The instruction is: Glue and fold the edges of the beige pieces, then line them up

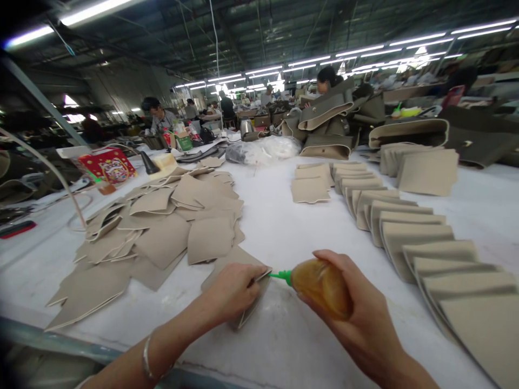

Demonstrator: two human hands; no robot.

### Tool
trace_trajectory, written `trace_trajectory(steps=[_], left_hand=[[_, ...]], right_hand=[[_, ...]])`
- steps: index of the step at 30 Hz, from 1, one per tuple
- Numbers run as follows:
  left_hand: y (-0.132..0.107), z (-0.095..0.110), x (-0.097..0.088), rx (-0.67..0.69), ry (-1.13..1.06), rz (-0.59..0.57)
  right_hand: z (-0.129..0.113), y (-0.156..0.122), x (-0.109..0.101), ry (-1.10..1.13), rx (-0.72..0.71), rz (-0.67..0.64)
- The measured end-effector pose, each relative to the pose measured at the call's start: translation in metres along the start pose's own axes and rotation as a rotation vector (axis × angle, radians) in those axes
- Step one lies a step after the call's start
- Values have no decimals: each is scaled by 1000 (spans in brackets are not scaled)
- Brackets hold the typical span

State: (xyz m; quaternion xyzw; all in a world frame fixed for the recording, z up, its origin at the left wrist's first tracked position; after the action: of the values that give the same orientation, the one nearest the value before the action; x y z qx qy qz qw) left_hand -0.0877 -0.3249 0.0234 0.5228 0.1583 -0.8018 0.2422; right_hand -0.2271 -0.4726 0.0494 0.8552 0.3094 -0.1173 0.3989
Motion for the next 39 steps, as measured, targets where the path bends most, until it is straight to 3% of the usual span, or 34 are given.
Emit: trace_trajectory(steps=[9,16,23,33,39], left_hand=[[-3,-2,4,5,18,27],[-2,-2,4,-4,17,11],[-2,-1,5,0,37,16],[-2,-2,9,15,58,16],[-2,-5,13,-4,50,-5]], right_hand=[[-6,2,5,-30,-53,-71],[-4,1,1,-77,-65,-35],[1,0,3,-24,-52,-54],[-5,-1,6,29,-150,-112],[-1,-2,3,20,-137,-37]])
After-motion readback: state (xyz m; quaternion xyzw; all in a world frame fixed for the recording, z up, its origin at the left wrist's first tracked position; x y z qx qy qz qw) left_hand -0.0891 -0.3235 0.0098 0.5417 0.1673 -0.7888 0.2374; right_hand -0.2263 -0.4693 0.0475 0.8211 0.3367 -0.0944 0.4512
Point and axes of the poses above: each hand's wrist, its own y-axis towards the middle knuckle, its own x-axis out of the palm, z = x × y, the point moved 7 cm from there along y, towards the middle knuckle, and after that the axes turned 9 degrees about z, right-handed, at the moved point
